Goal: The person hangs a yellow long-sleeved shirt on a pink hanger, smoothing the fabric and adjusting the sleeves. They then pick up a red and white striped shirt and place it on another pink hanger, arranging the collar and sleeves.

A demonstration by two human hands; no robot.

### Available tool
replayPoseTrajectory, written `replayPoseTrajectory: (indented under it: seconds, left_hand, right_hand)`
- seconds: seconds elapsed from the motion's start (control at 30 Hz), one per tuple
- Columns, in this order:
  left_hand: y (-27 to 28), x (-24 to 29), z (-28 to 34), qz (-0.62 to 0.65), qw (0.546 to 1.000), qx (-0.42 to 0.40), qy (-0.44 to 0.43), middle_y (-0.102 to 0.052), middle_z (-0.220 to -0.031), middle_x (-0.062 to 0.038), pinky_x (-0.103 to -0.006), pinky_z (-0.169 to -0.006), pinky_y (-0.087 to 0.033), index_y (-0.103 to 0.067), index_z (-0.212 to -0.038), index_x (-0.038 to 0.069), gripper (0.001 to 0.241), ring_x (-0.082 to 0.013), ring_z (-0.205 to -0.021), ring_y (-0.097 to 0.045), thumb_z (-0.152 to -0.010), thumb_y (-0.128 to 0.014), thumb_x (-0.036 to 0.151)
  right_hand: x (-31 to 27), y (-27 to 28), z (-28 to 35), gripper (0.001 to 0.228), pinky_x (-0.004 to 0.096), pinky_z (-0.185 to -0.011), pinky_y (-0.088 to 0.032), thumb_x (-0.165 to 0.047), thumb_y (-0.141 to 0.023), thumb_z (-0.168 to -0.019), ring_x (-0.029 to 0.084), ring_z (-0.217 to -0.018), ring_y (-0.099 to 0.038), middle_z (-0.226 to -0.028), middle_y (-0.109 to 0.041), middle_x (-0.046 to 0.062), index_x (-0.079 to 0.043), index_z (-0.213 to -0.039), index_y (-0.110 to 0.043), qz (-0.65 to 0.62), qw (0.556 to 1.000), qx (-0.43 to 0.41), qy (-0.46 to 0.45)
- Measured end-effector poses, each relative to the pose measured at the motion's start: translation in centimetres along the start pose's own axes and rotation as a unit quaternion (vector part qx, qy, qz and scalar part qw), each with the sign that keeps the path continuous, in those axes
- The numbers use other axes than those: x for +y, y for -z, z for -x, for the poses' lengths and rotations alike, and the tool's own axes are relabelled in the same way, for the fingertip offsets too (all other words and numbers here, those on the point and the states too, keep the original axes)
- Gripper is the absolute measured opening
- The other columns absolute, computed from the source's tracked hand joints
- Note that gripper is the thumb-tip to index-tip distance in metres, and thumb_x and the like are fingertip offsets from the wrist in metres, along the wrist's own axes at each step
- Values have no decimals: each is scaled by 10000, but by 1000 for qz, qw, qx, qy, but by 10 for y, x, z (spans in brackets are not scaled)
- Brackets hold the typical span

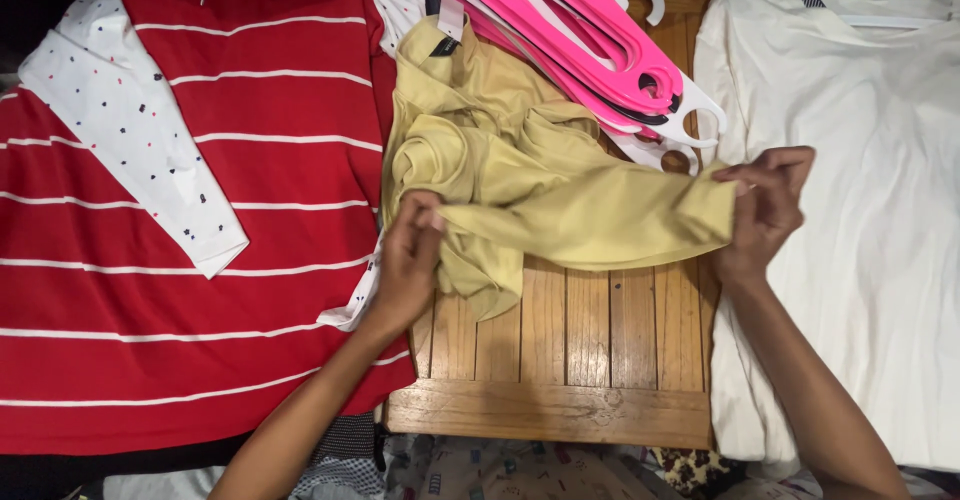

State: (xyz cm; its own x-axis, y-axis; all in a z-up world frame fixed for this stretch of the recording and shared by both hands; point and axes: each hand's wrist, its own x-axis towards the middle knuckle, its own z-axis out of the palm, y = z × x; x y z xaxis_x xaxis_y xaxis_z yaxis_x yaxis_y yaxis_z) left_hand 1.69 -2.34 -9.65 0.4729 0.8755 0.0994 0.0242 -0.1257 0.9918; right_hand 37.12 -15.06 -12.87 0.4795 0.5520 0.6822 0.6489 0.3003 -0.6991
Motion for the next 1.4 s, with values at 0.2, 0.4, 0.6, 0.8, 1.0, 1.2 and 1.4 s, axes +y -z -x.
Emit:
replayPoseTrajectory:
  seconds: [0.2, 0.4, 0.6, 0.8, 1.0, 1.2, 1.4]
  left_hand:
    - [10, -20, -9, 312, 945, 75, 60, -549, -949, 36, -181, -758, -454, -545, -1106, 140, 132, -25, -854, -535, -1050, -592, 249]
    - [21, -12, -9, 170, 984, -16, 60, -494, -926, 74, -175, -676, -399, -514, -1120, 179, 151, -18, -781, -461, -1054, -561, 307]
    - [4, 39, -3, -53, 990, -64, 110, -576, -851, -18, -213, -359, -535, -472, -1033, 136, 226, -61, -547, -499, -997, -590, 326]
    - [9, 48, -8, -230, 949, -189, 103, -734, -1019, -314, -518, -794, -559, -569, -1253, 90, 551, -493, -984, -715, -812, -822, 301]
    - [18, -15, -5, -350, 878, -325, 43, -741, -942, -262, -550, -782, -580, -695, -1167, 67, 305, -493, -952, -704, -892, -673, 197]
    - [14, 11, 1, -199, 944, -259, -52, -680, -1186, -289, -586, -927, -534, -687, -1230, 32, 370, -537, -1108, -640, -870, -602, 41]
    - [17, 23, -2, -95, 972, -192, -101, -675, -1167, -123, -476, -973, -537, -711, -1094, 54, 202, -363, -1113, -696, -977, -547, 40]
  right_hand:
    - [-9, -1, -13, 338, 339, -916, -381, -364, -571, -1106, 181, -981, -465, -1034, -413, 62, -52, -975, -578, -36, 994, 67, -73]
    - [-26, -1, -29, 198, 277, -652, -452, -8, -532, -937, 113, -719, -486, -854, -452, -33, -201, -968, -563, -211, 911, 159, -318]
    - [-17, -2, -15, 231, 303, -796, -400, -211, -465, -1097, 137, -840, -417, -1118, -507, 46, -45, -1232, -551, 38, 982, 139, -119]
    - [35, -2, 24, 185, 456, -1069, -429, -216, -748, -940, 390, -1116, -580, -1108, -653, 166, -31, -947, -746, 69, 971, -176, 147]
    - [-56, -40, 13, 274, 389, -999, -425, -264, -648, -992, 235, -1102, -647, -1211, -682, 63, -130, -1226, -694, 174, 887, -367, 219]
    - [-34, -31, 14, 196, 406, -970, -462, -230, -604, -1029, 244, -1067, -680, -1115, -743, 23, -149, -1052, -781, 76, 928, -316, 182]
    - [-38, -24, 18, 219, 471, -868, -569, -181, -624, -994, 322, -939, -760, -994, -803, 76, -89, -1074, -806, -28, 943, -320, 87]
